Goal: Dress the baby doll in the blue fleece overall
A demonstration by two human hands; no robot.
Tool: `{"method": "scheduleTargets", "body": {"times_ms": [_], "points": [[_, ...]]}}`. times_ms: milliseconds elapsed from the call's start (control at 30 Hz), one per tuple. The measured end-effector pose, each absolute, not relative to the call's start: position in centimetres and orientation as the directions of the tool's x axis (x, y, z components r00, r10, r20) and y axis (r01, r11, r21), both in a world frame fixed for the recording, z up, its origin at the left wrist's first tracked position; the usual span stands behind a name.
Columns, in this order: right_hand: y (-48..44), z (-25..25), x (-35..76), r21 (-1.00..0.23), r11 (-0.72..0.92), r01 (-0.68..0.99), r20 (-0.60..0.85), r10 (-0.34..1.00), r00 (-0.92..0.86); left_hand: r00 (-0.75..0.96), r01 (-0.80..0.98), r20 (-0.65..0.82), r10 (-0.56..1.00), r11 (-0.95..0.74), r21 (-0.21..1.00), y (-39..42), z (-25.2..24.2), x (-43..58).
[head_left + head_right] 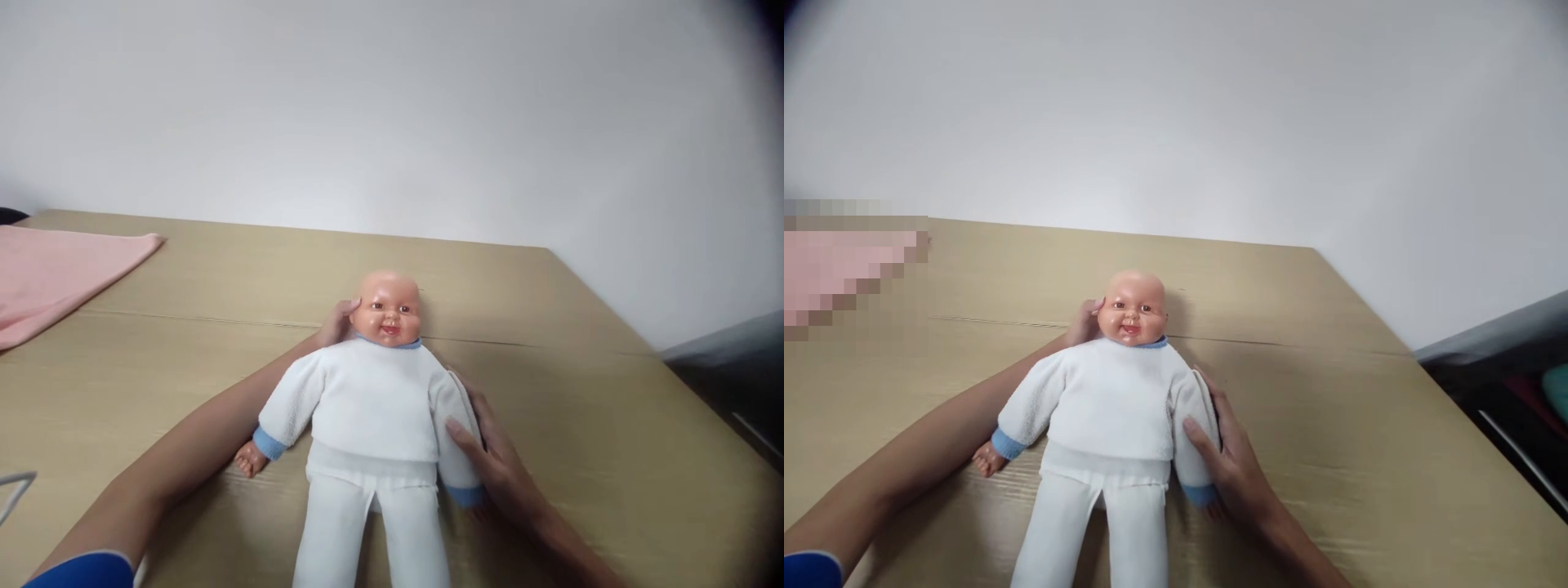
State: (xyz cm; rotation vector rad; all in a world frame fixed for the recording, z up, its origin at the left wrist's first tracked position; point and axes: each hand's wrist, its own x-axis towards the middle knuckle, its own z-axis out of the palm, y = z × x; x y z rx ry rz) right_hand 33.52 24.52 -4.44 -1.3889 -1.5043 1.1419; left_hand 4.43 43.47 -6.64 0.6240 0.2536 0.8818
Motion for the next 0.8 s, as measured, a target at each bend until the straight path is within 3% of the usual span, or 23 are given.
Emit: {"method": "scheduleTargets", "body": {"times_ms": [300,800], "points": [[24.8,-6.1,34.5,-0.860,0.049,0.507,0.027,0.998,-0.051,0.689,-0.561,0.031,0.724,0.505,0.656,44.9,-5.6,2.6],[24.7,-6.8,35.4,-0.790,0.131,0.599,0.093,0.991,-0.094,0.674,-0.521,-0.029,0.739,0.502,0.691,44.8,-5.5,2.4]]}}
